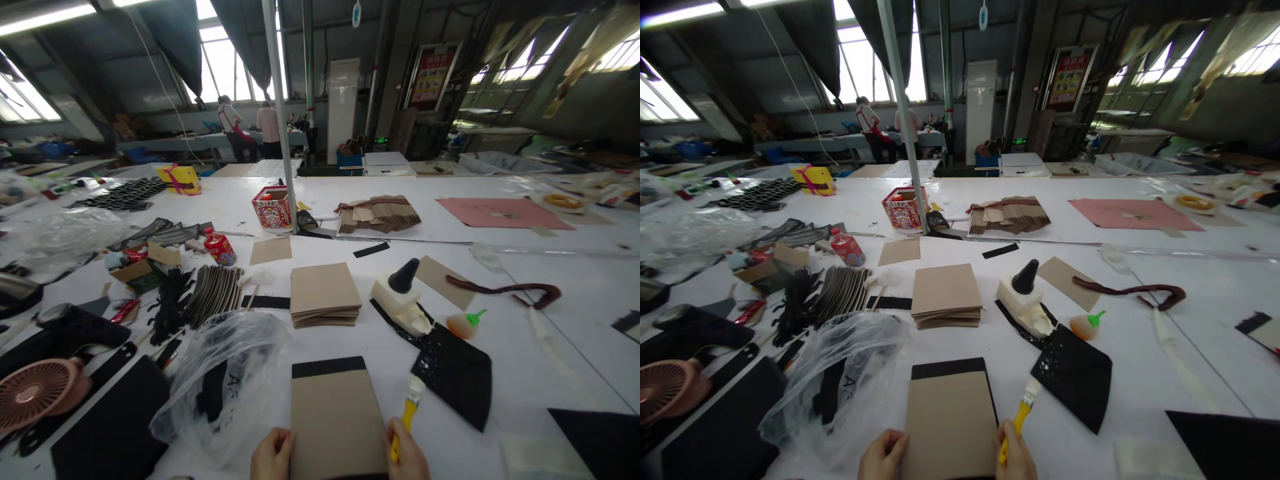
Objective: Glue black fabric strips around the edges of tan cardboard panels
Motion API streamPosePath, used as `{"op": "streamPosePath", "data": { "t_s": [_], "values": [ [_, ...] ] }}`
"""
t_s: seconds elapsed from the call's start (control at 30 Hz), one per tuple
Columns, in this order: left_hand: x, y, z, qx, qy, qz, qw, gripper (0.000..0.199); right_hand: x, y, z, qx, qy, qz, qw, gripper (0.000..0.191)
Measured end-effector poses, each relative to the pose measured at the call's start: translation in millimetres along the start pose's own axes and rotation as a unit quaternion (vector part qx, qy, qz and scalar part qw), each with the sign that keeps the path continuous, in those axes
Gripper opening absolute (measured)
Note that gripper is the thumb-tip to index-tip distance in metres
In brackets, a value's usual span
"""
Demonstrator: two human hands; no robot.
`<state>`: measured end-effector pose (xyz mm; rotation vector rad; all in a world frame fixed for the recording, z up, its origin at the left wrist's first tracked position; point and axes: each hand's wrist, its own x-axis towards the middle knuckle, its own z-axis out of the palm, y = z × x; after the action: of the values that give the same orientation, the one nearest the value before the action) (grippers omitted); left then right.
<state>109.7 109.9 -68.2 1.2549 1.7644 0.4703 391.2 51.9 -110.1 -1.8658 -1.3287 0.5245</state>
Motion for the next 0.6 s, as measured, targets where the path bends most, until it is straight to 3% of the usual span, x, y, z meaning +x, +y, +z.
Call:
{"op": "streamPosePath", "data": {
  "t_s": [0.4, 0.6],
  "values": [
    [30.2, 20.8, 7.1, 0.075, 0.007, -0.020, 0.997, 0.024, 26.3, 9.0, 12.9, -0.001, -0.019, 0.048, 0.999, 0.020],
    [38.2, 14.9, 11.1, 0.076, 0.006, -0.026, 0.997, 0.024, 26.2, 20.5, 17.1, -0.037, -0.052, 0.031, 0.997, 0.014]
  ]
}}
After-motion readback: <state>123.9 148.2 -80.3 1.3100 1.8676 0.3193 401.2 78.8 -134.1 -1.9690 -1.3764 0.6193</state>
